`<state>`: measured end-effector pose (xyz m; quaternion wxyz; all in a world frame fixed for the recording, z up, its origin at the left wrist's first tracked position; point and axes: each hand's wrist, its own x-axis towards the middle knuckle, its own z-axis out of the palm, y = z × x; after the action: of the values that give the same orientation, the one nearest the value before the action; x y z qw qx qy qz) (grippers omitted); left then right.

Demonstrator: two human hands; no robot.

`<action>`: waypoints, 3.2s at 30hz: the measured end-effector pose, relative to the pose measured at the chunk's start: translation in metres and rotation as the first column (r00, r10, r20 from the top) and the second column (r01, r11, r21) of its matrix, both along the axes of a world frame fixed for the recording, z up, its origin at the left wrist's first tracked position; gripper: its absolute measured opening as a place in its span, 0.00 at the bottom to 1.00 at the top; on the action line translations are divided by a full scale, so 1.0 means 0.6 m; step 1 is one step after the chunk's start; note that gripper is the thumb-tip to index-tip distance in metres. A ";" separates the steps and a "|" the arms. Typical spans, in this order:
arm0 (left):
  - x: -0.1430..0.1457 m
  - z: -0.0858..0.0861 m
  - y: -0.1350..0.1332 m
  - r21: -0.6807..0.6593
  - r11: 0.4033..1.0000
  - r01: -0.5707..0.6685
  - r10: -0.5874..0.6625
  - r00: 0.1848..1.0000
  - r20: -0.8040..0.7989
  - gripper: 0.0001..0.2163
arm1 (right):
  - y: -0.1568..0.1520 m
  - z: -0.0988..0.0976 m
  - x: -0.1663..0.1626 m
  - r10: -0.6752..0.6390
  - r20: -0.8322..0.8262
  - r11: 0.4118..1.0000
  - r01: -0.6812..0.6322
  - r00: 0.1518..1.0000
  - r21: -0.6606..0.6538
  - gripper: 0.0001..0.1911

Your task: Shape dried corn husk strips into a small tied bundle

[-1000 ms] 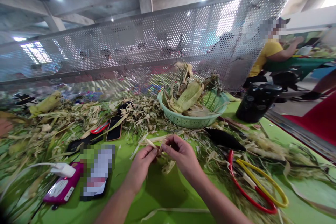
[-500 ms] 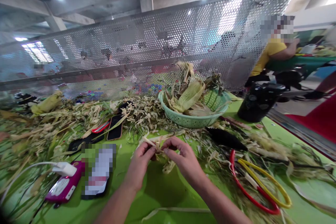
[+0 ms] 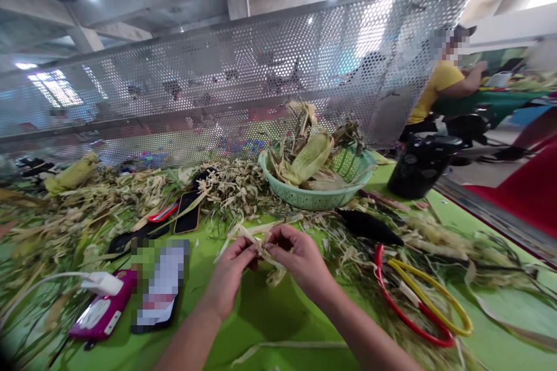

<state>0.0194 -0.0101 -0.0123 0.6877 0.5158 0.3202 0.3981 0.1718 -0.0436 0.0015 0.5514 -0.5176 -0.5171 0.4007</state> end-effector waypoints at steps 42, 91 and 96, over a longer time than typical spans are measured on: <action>0.002 -0.012 0.001 0.206 0.977 -0.047 0.093 0.970 -0.223 0.11 | 0.000 -0.014 -0.007 -0.034 -0.011 0.999 0.034 0.999 -0.022 0.15; 0.003 0.018 -0.027 0.386 0.905 0.180 -0.018 0.921 -0.388 0.11 | 0.010 0.000 0.021 -0.106 -0.263 0.993 0.113 0.959 0.012 0.14; 0.001 0.018 -0.021 0.209 0.962 0.178 -0.118 0.956 -0.268 0.14 | 0.005 0.002 0.009 -0.084 -0.171 0.996 0.090 0.982 0.029 0.14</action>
<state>0.0203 -0.0224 -0.0012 0.6046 0.6615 0.3172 0.3105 0.1773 -0.0404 0.0025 0.6196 -0.4937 -0.4525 0.4095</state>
